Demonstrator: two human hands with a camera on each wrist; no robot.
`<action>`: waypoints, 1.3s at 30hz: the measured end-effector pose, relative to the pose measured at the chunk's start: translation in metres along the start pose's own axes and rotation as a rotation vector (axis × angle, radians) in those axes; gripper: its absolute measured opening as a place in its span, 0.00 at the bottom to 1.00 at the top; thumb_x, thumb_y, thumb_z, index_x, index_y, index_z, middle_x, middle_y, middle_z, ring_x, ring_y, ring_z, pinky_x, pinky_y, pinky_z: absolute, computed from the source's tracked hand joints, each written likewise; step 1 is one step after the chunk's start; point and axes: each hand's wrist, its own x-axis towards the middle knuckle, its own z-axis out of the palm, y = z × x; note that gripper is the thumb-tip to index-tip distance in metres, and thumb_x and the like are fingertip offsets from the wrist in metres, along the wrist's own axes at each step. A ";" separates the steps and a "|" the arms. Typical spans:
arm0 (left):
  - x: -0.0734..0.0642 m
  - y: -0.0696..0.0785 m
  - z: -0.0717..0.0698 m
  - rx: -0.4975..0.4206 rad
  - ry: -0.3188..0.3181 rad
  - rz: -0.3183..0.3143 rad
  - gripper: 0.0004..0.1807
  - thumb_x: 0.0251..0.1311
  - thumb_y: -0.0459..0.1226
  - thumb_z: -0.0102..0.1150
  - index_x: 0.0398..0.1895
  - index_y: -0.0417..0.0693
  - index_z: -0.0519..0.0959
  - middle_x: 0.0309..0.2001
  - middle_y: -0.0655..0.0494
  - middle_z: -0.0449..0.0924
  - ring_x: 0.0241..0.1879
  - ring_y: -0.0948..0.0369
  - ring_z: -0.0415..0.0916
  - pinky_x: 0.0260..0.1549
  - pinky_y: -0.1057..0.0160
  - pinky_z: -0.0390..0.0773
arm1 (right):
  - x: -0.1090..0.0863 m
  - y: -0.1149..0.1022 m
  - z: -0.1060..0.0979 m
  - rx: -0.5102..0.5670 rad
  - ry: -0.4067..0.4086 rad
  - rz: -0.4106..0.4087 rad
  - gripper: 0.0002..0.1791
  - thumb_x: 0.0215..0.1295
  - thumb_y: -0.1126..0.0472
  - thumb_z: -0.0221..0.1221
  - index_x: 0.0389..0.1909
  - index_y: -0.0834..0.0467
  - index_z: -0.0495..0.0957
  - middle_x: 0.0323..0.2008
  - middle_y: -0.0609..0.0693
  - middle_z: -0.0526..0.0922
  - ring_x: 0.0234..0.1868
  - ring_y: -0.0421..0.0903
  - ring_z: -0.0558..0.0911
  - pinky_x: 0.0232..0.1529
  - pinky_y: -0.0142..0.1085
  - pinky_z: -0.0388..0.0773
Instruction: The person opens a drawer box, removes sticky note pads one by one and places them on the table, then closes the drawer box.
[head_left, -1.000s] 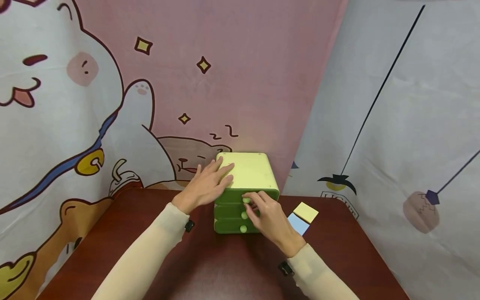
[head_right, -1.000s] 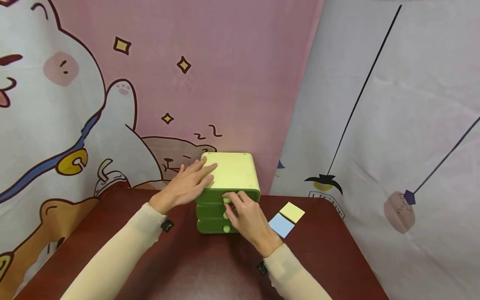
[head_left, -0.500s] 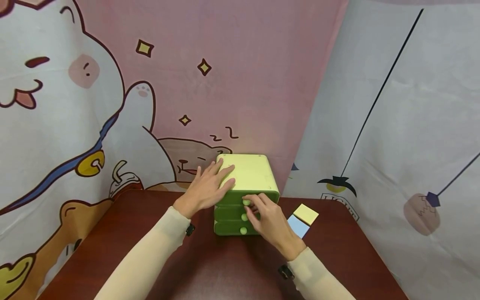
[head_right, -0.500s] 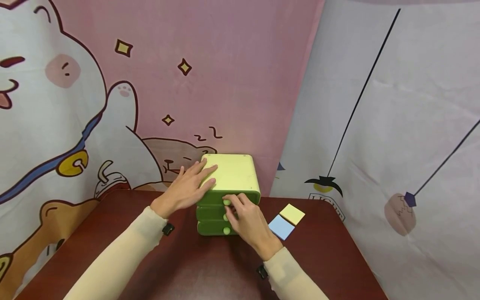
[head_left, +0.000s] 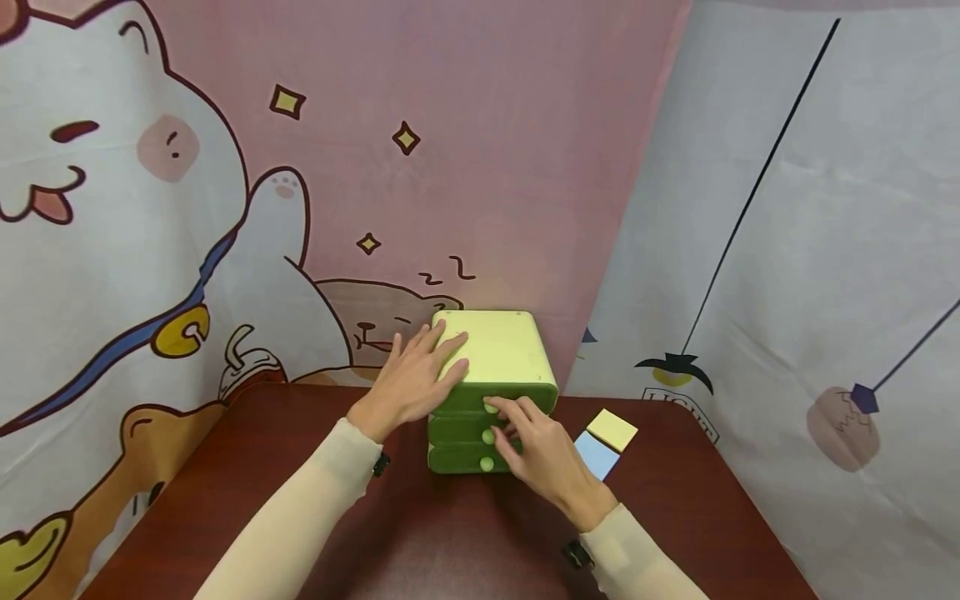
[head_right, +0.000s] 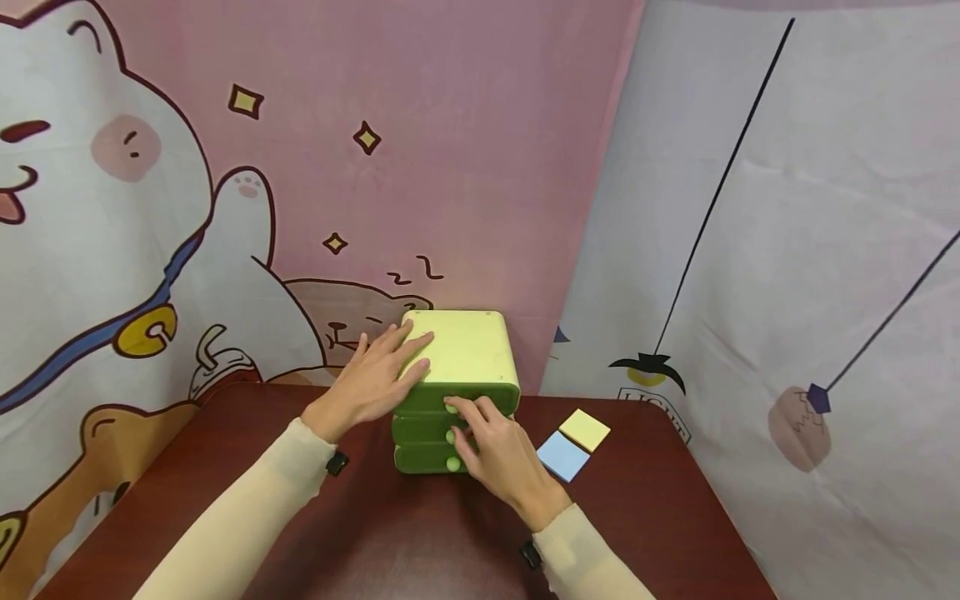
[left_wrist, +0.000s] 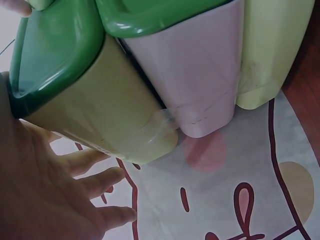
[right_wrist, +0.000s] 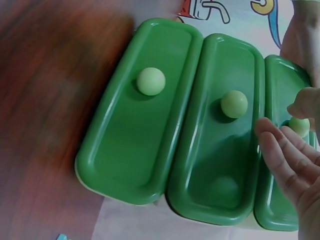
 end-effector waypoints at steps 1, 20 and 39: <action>0.000 0.000 0.000 0.002 0.004 0.000 0.39 0.91 0.68 0.33 0.95 0.69 0.64 0.98 0.46 0.51 0.97 0.38 0.49 0.92 0.21 0.41 | -0.001 0.000 0.000 -0.006 0.000 -0.005 0.30 0.71 0.70 0.77 0.73 0.58 0.83 0.47 0.52 0.88 0.37 0.39 0.95 0.36 0.27 0.90; 0.000 -0.001 0.005 0.039 0.062 0.005 0.37 0.92 0.65 0.33 0.93 0.67 0.68 0.96 0.46 0.57 0.96 0.38 0.54 0.92 0.22 0.43 | -0.020 0.006 0.018 -0.050 -0.132 0.013 0.17 0.72 0.62 0.81 0.57 0.53 0.90 0.36 0.48 0.90 0.28 0.32 0.87 0.28 0.24 0.80; 0.001 -0.001 0.004 0.049 0.069 0.013 0.37 0.92 0.64 0.33 0.93 0.66 0.69 0.95 0.45 0.59 0.95 0.38 0.54 0.92 0.21 0.43 | -0.016 0.009 0.026 -0.032 -0.155 0.021 0.16 0.71 0.65 0.81 0.56 0.54 0.90 0.37 0.47 0.91 0.32 0.36 0.92 0.33 0.25 0.87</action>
